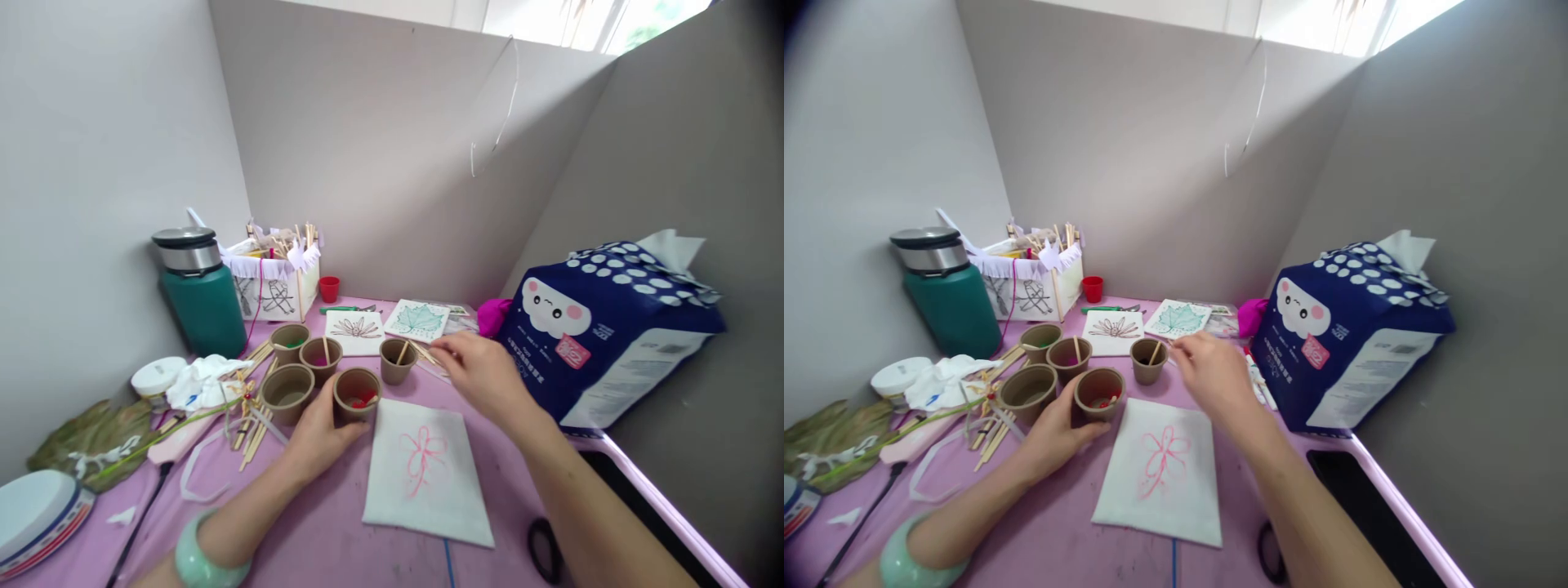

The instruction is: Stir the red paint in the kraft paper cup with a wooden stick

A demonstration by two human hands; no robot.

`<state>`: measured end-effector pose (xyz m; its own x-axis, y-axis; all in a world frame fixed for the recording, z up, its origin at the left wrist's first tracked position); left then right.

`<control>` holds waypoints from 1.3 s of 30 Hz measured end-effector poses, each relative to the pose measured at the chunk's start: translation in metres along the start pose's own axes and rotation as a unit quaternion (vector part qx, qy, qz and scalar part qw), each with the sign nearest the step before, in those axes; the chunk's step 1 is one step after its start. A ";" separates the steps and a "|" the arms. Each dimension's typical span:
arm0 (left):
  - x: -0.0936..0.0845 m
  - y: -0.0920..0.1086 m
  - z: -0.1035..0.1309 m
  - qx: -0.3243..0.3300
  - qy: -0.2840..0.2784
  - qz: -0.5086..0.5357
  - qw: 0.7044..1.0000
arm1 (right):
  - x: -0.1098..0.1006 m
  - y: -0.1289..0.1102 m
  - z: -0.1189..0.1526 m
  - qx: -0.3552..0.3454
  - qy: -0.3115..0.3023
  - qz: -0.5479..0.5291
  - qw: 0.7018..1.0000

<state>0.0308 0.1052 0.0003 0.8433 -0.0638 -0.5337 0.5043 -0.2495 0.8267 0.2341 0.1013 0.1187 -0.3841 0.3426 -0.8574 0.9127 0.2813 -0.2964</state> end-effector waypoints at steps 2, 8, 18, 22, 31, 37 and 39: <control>0.000 -0.002 0.001 -0.009 -0.006 -0.009 1.000 | -0.007 0.051 -0.002 0.106 -0.020 0.091 0.990; 0.002 -0.007 0.009 -0.037 -0.032 -0.033 0.998 | 0.016 0.123 0.035 0.185 -0.124 0.149 0.963; -0.003 0.001 0.056 -0.014 -0.097 -0.224 0.970 | 0.054 0.087 0.086 0.124 -0.151 0.133 0.972; 0.005 0.029 0.079 0.021 -0.140 -0.276 0.951 | 0.032 0.041 0.118 0.096 -0.108 0.080 0.986; 0.061 0.054 0.090 0.109 -0.204 -0.378 0.896 | 0.076 -0.018 0.195 0.120 -0.206 0.138 0.961; 0.062 0.058 0.090 0.111 -0.204 -0.391 0.891 | 0.067 -0.009 0.190 0.163 -0.241 0.132 0.948; 0.062 0.057 0.091 0.110 -0.202 -0.391 0.891 | 0.068 -0.006 0.190 0.177 -0.256 0.138 0.940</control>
<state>0.0947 -0.0004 -0.0018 0.0918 -0.1191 -0.9886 0.8220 -0.5513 0.1427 0.2288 -0.0473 -0.0177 -0.0904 -0.1437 -0.9855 0.9919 -0.1018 -0.0762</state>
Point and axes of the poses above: each hand's wrist, its own z-axis away from the middle knuckle, its own x-axis out of the palm, y = z × x, the point moved 10 cm from there along -z, towards the middle knuckle, and after that the axes turned 5 degrees about -z, right-handed, at the moved point
